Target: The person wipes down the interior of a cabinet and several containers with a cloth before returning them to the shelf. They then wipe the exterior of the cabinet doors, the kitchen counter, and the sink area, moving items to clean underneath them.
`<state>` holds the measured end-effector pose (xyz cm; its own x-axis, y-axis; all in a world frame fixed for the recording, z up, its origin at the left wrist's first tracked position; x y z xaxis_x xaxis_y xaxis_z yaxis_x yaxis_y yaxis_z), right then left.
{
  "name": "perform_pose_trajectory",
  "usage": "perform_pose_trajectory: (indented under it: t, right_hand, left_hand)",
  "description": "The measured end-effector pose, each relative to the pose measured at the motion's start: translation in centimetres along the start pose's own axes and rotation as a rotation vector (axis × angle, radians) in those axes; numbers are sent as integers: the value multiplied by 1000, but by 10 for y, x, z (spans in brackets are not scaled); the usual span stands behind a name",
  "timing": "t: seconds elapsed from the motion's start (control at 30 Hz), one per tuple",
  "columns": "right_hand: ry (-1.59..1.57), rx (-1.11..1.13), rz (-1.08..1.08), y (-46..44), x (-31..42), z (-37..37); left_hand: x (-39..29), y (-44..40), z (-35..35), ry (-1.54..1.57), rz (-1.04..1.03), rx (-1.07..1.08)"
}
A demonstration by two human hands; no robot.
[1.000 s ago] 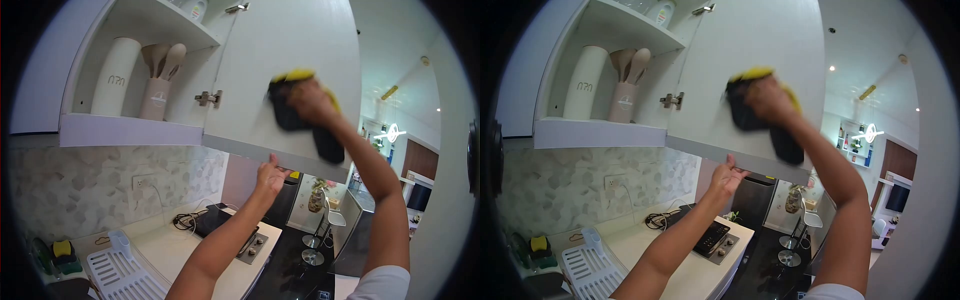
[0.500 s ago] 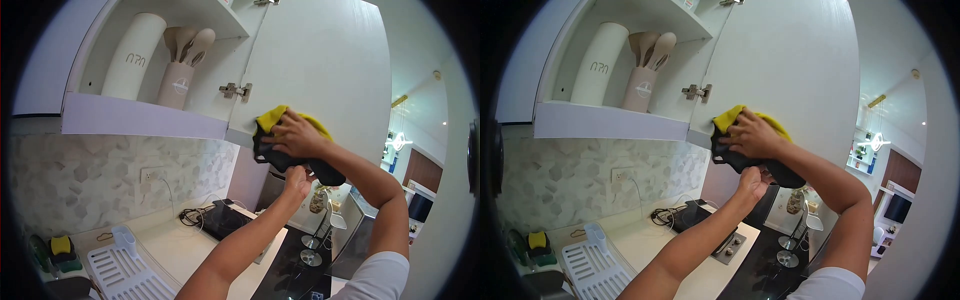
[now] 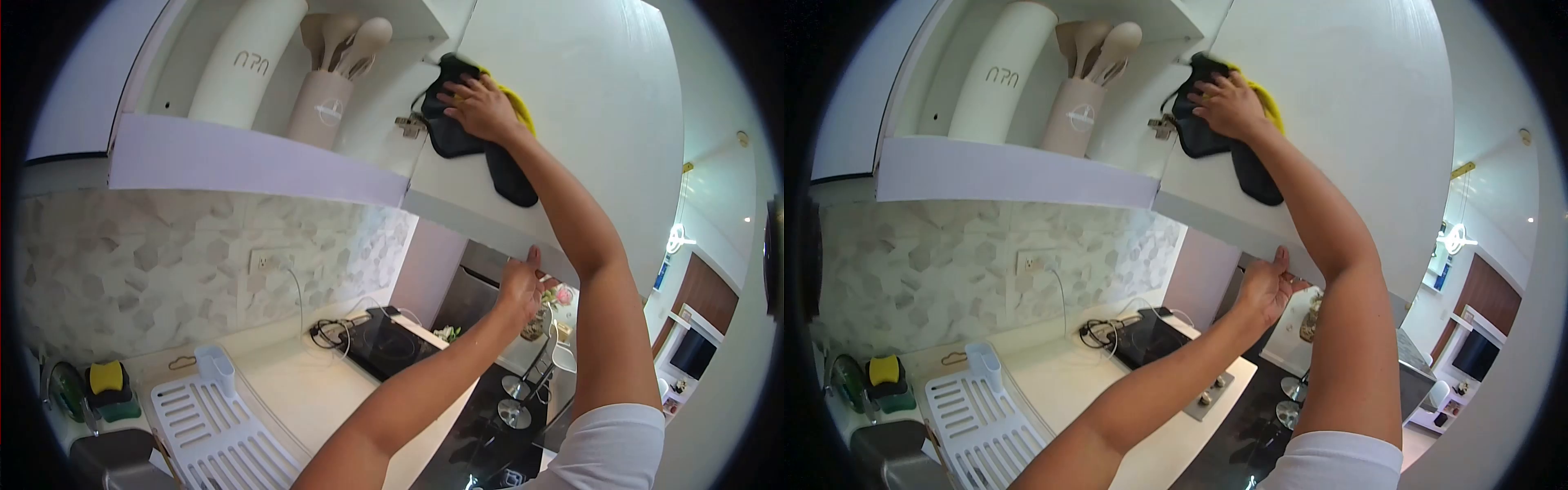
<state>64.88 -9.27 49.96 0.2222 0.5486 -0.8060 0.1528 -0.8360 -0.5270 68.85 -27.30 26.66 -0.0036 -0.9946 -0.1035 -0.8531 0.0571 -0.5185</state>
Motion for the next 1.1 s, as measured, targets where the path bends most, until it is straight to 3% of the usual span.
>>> perform_pose_trajectory:
  t: [0.07, 0.13, 0.23, 0.3, 0.33, 0.4, 0.43, 0.53, 0.63, 0.7, 0.77, 0.83, 0.87, 0.93, 0.97, 1.03, 1.1]
  right_hand:
    - [-65, -31, 32, 10, 20, 10]
    - [-70, 115, 109, 8, 25, 5]
    - [-77, -69, -143, -8, -13, 13]
    - [26, -148, -188, -8, -6, 12]
    - [5, -138, -168, -5, 3, 12]
    - [-53, -124, -91, 11, 29, 20]
    - [-91, 59, -29, 19, 46, 23]
    - [-70, -24, -13, 35, 56, 40]
    - [-190, 64, 53, 34, 51, 28]
    - [-38, -29, -236, 32, 23, 36]
    - [95, 7, -202, 42, 35, 40]
    - [-107, 29, 195, 66, 81, 51]
    - [-169, -75, 282, 86, 91, 58]
    - [-211, 56, 294, 113, 80, 70]
    - [-253, 162, 297, 126, 75, 76]
    - [-243, 184, 237, 156, 52, 91]
    - [-243, 82, 73, 187, 18, 114]
  left_hand:
    - [-2, 5, -7, -44, -18, 58]
    - [-4, 8, -5, -26, -38, 14]
    - [-3, 6, 1, -31, -27, 1]
    - [-7, 5, 2, 1, -52, -6]
    - [-8, 1, -2, -80, -17, 97]
    - [-12, 6, -8, -76, -42, 89]
    - [-13, 10, -10, -63, -55, 79]
    - [-14, 5, 0, -31, -60, -16]
    - [-20, 15, -3, -57, -56, -48]
    - [-16, 9, 2, -106, -36, -47]
    - [-17, -6, 1, -109, -14, 143]
    - [-11, -4, 2, -17, 40, 73]
    - [-11, -1, 6, 52, 23, 25]
    - [-11, 3, 10, 127, 23, -28]
    - [-14, 6, 10, -7, 17, -16]
    - [-18, -2, 12, -145, 21, 4]
    - [-18, -18, 21, 21, -4, 33]
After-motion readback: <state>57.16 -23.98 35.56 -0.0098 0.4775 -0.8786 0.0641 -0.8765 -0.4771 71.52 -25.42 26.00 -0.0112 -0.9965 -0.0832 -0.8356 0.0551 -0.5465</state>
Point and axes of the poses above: each hand's wrist, its own y-axis away from the middle knuckle, its own z-axis out of the back of the hand, x = y × z, the point moved 10 cm from there along -y, towards the middle knuckle, and after that the axes turned 15 degrees about y, right-handed, at the moved point
